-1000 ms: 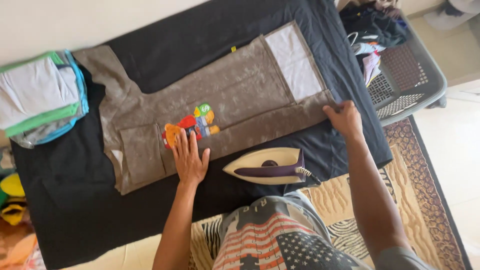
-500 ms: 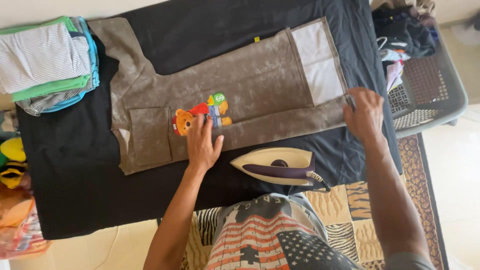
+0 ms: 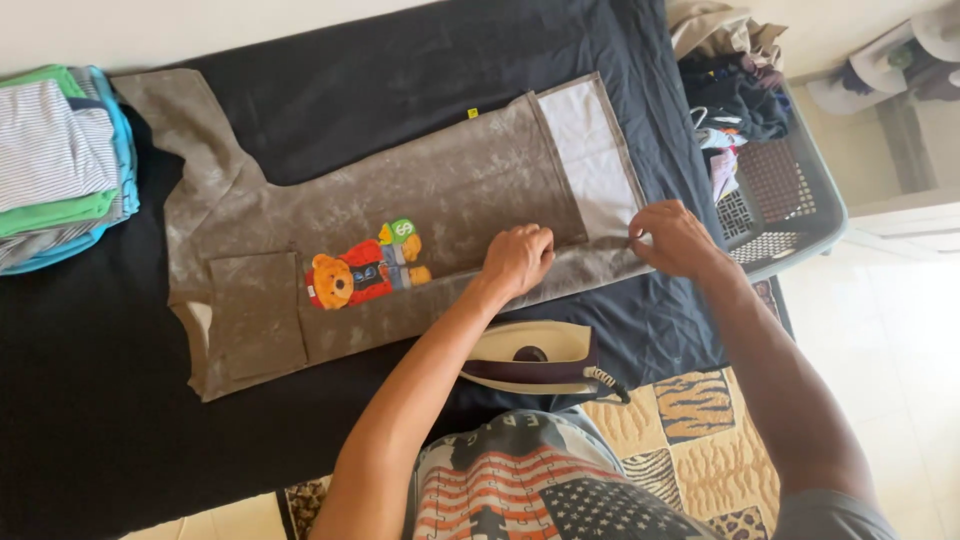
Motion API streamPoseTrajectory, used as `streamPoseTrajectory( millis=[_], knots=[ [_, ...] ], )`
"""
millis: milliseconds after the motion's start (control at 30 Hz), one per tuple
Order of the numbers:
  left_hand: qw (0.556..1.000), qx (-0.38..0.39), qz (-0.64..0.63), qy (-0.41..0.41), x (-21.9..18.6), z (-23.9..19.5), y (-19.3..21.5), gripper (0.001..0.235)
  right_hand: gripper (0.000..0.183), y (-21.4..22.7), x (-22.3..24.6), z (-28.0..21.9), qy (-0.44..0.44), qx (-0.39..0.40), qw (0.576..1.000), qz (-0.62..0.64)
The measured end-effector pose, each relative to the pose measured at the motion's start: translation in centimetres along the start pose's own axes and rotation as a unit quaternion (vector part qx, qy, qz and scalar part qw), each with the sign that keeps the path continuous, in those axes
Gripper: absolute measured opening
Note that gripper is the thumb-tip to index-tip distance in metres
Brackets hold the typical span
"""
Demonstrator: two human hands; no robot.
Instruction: Ironing a grey t-shirt on a flat surface and then folding it onto a stack.
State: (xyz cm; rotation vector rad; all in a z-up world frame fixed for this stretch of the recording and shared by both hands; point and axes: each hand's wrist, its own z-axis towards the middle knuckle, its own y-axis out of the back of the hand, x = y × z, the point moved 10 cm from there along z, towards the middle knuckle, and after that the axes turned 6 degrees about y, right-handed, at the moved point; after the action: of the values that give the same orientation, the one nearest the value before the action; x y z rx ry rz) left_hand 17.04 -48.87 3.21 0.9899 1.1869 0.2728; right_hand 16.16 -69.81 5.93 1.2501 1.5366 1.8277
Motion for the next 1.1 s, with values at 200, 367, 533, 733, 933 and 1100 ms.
streamPoseTrajectory(
  millis=[200,367,533,733,933,1100],
  knots=[
    [0.966,0.034,-0.228,0.119,2.9,1.4,-1.1,0.020,0.022,-1.5,-5.4,-0.9,-0.210,0.031,0.942,0.259],
    [0.975,0.074,-0.199,0.071,1.7,2.8,-2.3,0.026,0.020,-4.6,-8.0,0.1,-0.202,0.030,0.898,0.389],
    [0.964,0.162,-0.144,0.153,0.7,3.7,-4.1,0.028,0.023,-6.4,-9.2,-1.2,-0.290,0.041,0.861,0.417],
    [0.901,0.172,-0.372,0.144,1.4,4.8,-7.2,0.039,0.025,-6.2,-8.7,-1.3,-0.245,-0.018,0.812,0.529],
    [0.970,0.091,-0.167,0.154,-0.2,4.8,-2.6,0.034,0.030,-3.1,-6.4,-0.7,-0.284,-0.069,0.867,0.403],
    [0.994,-0.098,-0.051,-0.023,-1.8,-0.4,5.4,0.057,0.039,4.6,2.2,-2.2,-0.171,-0.287,0.939,-0.078]
  ],
)
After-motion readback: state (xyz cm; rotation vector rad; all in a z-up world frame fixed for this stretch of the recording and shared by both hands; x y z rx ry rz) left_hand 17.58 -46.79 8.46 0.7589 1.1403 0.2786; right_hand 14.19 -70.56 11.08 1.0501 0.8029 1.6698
